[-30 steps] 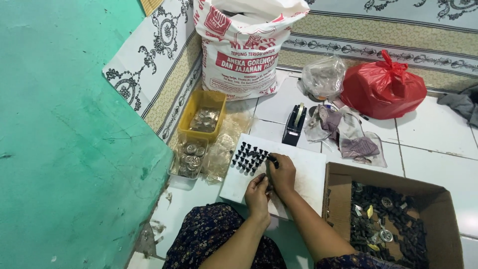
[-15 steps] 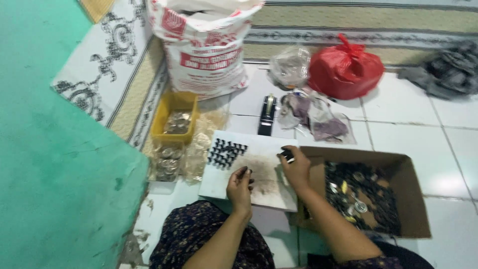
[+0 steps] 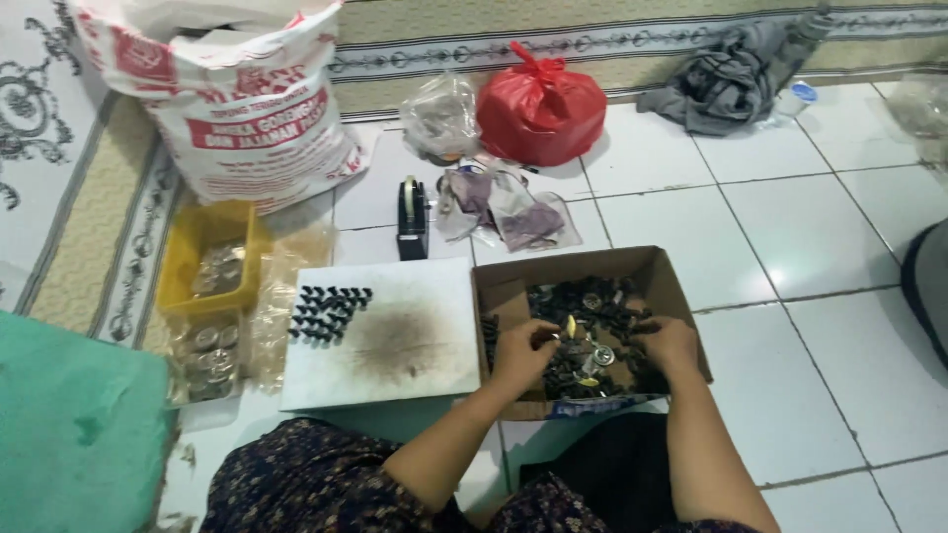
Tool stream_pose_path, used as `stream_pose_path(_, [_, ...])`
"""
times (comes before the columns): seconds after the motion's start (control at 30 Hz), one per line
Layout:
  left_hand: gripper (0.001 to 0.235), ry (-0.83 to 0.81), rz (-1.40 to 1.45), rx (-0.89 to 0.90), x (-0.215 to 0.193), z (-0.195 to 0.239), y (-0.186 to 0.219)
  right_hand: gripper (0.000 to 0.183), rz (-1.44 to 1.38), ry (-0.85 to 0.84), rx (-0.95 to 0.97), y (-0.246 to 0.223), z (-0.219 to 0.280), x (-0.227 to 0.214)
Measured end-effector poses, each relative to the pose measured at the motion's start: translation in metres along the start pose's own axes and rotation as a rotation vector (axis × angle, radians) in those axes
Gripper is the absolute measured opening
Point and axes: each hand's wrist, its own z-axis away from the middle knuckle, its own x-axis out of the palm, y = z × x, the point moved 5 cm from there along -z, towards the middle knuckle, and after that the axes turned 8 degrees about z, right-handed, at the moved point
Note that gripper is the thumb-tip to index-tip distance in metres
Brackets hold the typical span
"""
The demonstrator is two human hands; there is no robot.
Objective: The person picks up small components from a cardboard box and assembles them with other small items, then places the finished pieces onto a white board.
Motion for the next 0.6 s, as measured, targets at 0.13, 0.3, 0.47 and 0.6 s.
stream_pose_path(0.13, [0.019, -0.096, -0.136, 0.025, 0.053, -0.023, -0.051, 0.025, 0.045, -0.011, 0.014, 0.042, -0.046, 0.044])
stream_pose_path(0.3, [0.019, -0.158, -0.395, -0.069, 0.076, -0.041, -0.082, 0.028, 0.038, -0.023, 0.041, 0.018, -0.037, 0.050])
stream_pose_path(0.47, [0.027, -0.214, -0.424, -0.180, 0.076, -0.044, -0.061, 0.025, 0.059, -0.117, -0.011, -0.033, 0.007, 0.018])
stream_pose_path(0.6, [0.029, -0.215, -0.404, -0.211, 0.075, -0.045, -0.054, 0.020, 0.080, -0.074, -0.006, -0.023, -0.007, 0.029])
